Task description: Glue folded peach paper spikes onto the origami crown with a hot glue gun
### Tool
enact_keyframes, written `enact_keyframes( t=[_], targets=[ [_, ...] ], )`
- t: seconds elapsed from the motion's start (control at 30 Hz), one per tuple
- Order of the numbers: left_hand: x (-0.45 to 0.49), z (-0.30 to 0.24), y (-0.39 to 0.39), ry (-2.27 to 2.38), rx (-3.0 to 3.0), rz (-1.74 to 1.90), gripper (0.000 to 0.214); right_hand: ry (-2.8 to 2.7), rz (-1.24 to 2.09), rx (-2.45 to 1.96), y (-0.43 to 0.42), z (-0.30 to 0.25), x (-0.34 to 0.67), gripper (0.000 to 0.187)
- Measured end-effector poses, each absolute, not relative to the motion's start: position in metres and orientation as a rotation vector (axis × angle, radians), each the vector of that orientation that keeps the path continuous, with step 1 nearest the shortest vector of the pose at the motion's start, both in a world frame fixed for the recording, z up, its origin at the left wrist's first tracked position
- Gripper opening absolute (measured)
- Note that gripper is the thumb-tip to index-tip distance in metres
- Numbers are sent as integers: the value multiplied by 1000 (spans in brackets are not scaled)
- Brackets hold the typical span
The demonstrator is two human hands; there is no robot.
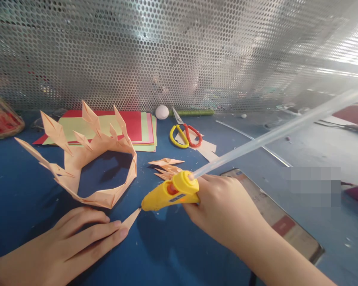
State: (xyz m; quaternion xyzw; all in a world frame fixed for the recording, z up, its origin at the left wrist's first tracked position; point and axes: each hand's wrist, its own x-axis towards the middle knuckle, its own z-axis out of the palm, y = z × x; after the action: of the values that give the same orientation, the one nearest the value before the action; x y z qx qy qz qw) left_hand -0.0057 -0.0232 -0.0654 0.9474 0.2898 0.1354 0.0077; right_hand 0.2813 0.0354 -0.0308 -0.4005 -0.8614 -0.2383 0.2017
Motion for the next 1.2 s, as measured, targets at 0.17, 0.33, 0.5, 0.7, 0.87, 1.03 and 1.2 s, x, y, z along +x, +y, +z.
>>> enact_keyframes(
  t=[0.17,0.33,0.5,0.7,0.87,1.03,1.2],
  targets=[
    [-5,-63,-22,902,3012,396,62,-2432,-651,-1121,34,-31,283,30],
    [-6,-64,-22,894,3013,404,62,-2404,-720,-1120,36,-32,285,30],
    [-7,-66,-21,908,3051,409,64,-2422,-708,-1107,36,-30,285,30],
    [-6,-69,-20,905,3070,466,63,-2408,-731,-1110,38,-30,284,32],
    [-5,-72,-19,907,3079,537,62,-2423,-738,-1107,36,-30,284,34],
    [-6,-68,-21,911,3055,464,61,-2422,-741,-1107,35,-30,284,35],
    [-8,-67,-22,932,3082,370,62,-2398,-748,-1118,36,-30,283,33]
  ],
)
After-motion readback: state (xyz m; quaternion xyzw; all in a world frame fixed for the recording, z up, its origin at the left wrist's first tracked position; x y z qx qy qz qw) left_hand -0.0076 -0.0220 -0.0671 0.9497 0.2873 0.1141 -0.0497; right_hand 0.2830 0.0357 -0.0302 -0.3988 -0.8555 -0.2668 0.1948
